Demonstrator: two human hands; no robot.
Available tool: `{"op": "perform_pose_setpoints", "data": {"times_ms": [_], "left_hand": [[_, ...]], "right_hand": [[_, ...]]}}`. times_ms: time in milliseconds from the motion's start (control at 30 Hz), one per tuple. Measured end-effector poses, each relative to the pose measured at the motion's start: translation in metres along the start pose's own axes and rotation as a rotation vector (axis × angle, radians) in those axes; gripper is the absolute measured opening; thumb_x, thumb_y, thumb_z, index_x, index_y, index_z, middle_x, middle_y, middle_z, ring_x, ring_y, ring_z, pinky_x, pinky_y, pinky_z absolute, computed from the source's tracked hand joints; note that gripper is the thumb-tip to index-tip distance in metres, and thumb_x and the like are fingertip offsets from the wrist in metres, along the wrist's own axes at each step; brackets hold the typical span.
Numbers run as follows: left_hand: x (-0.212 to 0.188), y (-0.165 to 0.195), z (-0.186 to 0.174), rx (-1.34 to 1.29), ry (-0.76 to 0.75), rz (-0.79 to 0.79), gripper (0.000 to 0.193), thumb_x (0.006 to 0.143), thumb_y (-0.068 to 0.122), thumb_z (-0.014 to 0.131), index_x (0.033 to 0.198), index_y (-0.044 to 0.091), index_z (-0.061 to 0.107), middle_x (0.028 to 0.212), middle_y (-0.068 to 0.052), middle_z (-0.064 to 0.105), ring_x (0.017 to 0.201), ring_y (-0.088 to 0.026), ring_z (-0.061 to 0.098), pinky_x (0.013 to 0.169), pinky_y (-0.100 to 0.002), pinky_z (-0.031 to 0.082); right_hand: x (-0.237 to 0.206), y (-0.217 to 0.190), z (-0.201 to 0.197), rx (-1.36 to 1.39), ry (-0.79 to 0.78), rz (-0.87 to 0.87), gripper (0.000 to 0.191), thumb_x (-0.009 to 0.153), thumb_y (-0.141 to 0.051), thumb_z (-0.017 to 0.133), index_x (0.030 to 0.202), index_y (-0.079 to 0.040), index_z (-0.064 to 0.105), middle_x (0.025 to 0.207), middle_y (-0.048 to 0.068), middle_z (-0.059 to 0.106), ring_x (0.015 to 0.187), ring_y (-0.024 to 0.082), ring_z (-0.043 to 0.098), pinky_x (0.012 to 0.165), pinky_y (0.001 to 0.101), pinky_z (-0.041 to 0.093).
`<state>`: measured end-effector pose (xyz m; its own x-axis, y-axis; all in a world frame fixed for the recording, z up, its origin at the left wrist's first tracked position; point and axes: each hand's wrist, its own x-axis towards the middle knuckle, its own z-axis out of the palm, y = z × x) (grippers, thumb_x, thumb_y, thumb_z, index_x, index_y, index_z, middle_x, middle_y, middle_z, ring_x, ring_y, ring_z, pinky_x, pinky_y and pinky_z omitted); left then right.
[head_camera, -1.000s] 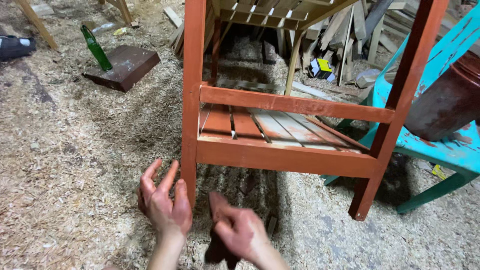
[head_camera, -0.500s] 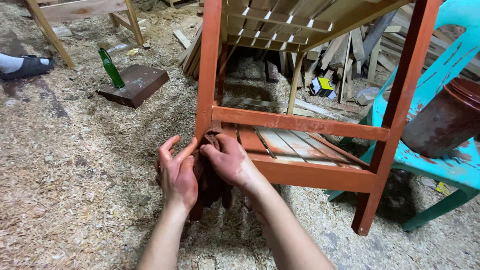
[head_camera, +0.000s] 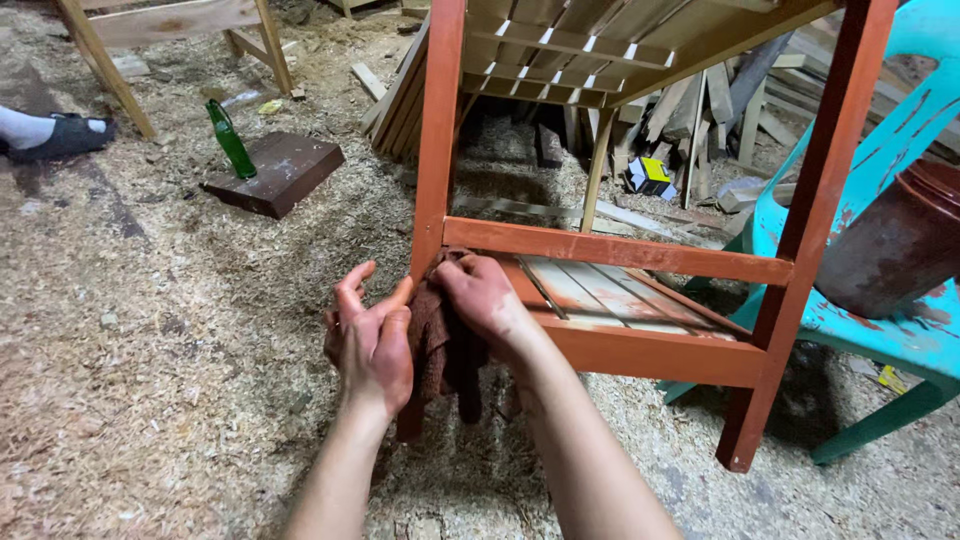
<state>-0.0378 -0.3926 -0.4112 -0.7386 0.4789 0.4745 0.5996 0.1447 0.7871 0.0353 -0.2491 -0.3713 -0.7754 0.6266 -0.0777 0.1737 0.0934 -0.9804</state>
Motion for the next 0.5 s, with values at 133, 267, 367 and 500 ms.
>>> {"op": "perform_pose_setpoints", "data": {"times_ms": [133,267,367,500], "left_hand": [[-0.0022,0.0012,0.0045,-0.055,0.000,0.088,0.052,0.089,0.025,0.048,0.128,0.000,0.071,0.155,-0.024,0.035,0.146,-0.040,0.030,0.121,-0.049,0.018],[-0.0043,0.0032,0.0079,-0.086,0.006,0.088,0.053,0.087,0.024,0.049,0.130,-0.001,0.069,0.156,-0.023,0.035,0.148,-0.039,0.031,0.122,-0.048,0.020],[-0.0044,0.0031,0.0074,-0.103,0.005,0.072,0.054,0.088,0.024,0.049,0.131,-0.002,0.068,0.156,-0.024,0.034,0.148,-0.039,0.030,0.122,-0.048,0.020],[-0.0029,0.0018,0.0067,-0.154,-0.002,0.073,0.053,0.089,0.023,0.046,0.130,-0.002,0.069,0.157,-0.025,0.032,0.150,-0.040,0.028,0.124,-0.049,0.018]], "right_hand": [[-0.0032,0.0070,-0.0020,-0.201,0.020,-0.135,0.033,0.092,-0.026,0.060,0.099,0.004,0.070,0.084,0.012,0.072,0.075,0.017,0.067,0.068,0.0334,0.056],[-0.0011,0.0078,-0.0024,-0.153,-0.020,-0.173,0.033,0.091,-0.027,0.062,0.104,0.003,0.069,0.088,0.011,0.073,0.078,0.015,0.066,0.071,0.0321,0.056],[0.0043,0.0040,-0.0044,-0.048,-0.017,-0.029,0.033,0.090,-0.027,0.060,0.106,0.001,0.070,0.090,0.010,0.074,0.078,0.016,0.067,0.070,0.0322,0.056],[0.0009,0.0062,-0.0075,-0.109,-0.027,-0.091,0.036,0.091,-0.028,0.060,0.105,0.003,0.070,0.090,0.011,0.074,0.080,0.015,0.069,0.072,0.0317,0.057]]}}
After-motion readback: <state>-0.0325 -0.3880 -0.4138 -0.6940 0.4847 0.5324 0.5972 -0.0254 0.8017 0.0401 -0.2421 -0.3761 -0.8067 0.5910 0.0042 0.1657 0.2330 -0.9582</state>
